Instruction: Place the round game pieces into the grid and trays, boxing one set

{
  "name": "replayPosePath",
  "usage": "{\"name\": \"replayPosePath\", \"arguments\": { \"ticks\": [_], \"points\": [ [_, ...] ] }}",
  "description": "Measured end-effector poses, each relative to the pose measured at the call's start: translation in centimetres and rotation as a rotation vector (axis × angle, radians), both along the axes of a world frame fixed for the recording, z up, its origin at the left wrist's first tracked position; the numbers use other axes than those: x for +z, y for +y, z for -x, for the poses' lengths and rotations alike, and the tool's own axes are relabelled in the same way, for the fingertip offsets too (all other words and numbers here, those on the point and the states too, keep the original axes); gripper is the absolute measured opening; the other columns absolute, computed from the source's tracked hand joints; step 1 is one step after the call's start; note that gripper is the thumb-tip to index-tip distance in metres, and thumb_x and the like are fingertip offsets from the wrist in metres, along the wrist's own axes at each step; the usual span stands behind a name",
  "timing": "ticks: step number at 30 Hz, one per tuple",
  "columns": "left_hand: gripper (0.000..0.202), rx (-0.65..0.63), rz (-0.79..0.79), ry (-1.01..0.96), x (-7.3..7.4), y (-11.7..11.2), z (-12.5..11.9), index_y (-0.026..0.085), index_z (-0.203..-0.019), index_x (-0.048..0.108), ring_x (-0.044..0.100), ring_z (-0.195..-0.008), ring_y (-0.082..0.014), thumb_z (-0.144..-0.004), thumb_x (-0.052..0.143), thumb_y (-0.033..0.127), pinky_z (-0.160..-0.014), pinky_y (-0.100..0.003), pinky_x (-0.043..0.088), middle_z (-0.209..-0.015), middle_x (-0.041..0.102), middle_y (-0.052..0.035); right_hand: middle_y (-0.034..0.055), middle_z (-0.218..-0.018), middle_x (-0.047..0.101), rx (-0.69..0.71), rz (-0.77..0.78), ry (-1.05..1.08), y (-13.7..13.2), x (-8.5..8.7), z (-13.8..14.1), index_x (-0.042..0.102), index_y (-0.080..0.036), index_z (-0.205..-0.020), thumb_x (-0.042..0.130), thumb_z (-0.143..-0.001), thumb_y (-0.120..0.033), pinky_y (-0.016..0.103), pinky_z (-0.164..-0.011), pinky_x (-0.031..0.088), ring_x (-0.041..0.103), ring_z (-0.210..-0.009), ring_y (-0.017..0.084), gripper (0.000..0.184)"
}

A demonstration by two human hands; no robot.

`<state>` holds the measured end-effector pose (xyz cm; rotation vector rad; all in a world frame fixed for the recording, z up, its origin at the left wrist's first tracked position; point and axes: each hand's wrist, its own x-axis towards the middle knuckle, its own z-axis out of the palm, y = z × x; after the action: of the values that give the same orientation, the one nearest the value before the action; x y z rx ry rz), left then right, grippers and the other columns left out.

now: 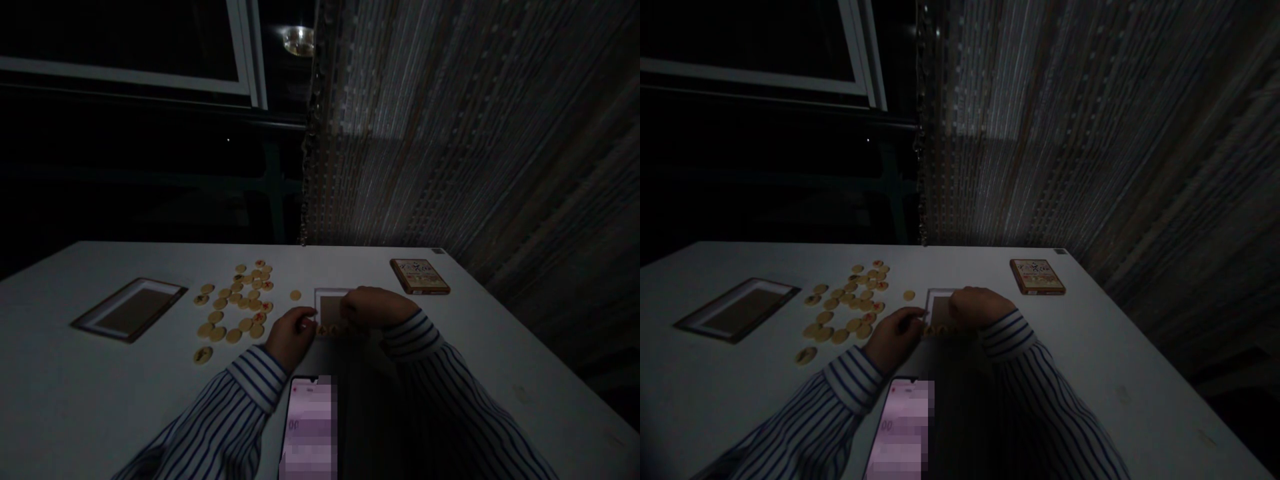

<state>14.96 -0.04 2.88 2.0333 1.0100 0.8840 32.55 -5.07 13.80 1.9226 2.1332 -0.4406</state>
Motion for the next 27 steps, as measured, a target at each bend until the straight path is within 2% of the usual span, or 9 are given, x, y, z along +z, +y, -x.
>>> {"name": "replayPosePath", "arguments": {
  "ticks": [7, 16, 22, 27],
  "points": [
    [0.025, 0.001, 0.016, -0.033, -0.1, 0.0, 0.0, 0.015, -0.091, 0.062, 0.059, -0.064, -0.0130, -0.069, 0.050, 0.020, -0.062, -0.025, 0.048, -0.074, 0.065, -0.0030, 0.0135, -0.092, 0.066, -0.036, -0.013, -0.051, -0.3, 0.0, -0.1, 0.066, -0.015, -0.091, 0.044, -0.070, -0.023, 0.026, -0.056, 0.040, 0.061, -0.073, 0.020, 0.031],
    [0.025, -0.011, 0.006, 0.017, 0.2, -0.1, 0.0, 0.014, -0.092, 0.061, 0.059, -0.069, -0.0138, -0.071, 0.048, 0.021, -0.066, -0.026, 0.048, -0.080, 0.065, -0.0050, 0.0144, -0.092, 0.066, -0.049, 0.047, -0.055, -0.3, 0.4, 0.1, 0.066, -0.013, -0.091, 0.046, -0.071, -0.021, 0.026, -0.058, 0.041, 0.061, -0.073, 0.019, 0.030],
    [0.025, -0.006, 0.021, 0.002, 0.3, -0.1, -0.1, 0.015, -0.091, 0.061, 0.059, -0.068, -0.0132, -0.070, 0.049, 0.021, -0.066, -0.026, 0.048, -0.078, 0.065, -0.0039, 0.0113, -0.089, 0.066, 0.014, -0.011, -0.024, -0.1, 0.0, 0.3, 0.066, -0.016, -0.089, 0.042, -0.074, -0.023, 0.025, -0.057, 0.040, 0.061, -0.073, 0.019, 0.029],
    [0.023, 0.005, 0.025, 0.000, 0.6, -0.2, -0.1, 0.016, -0.089, 0.061, 0.059, -0.066, -0.0132, -0.070, 0.050, 0.021, -0.064, -0.026, 0.048, -0.077, 0.065, -0.0034, 0.0091, -0.091, 0.065, 0.065, -0.008, -0.029, 0.1, -0.8, 0.2, 0.065, -0.018, -0.089, 0.047, -0.073, -0.025, 0.024, -0.058, 0.039, 0.060, -0.076, 0.018, 0.025]
  ]
}}
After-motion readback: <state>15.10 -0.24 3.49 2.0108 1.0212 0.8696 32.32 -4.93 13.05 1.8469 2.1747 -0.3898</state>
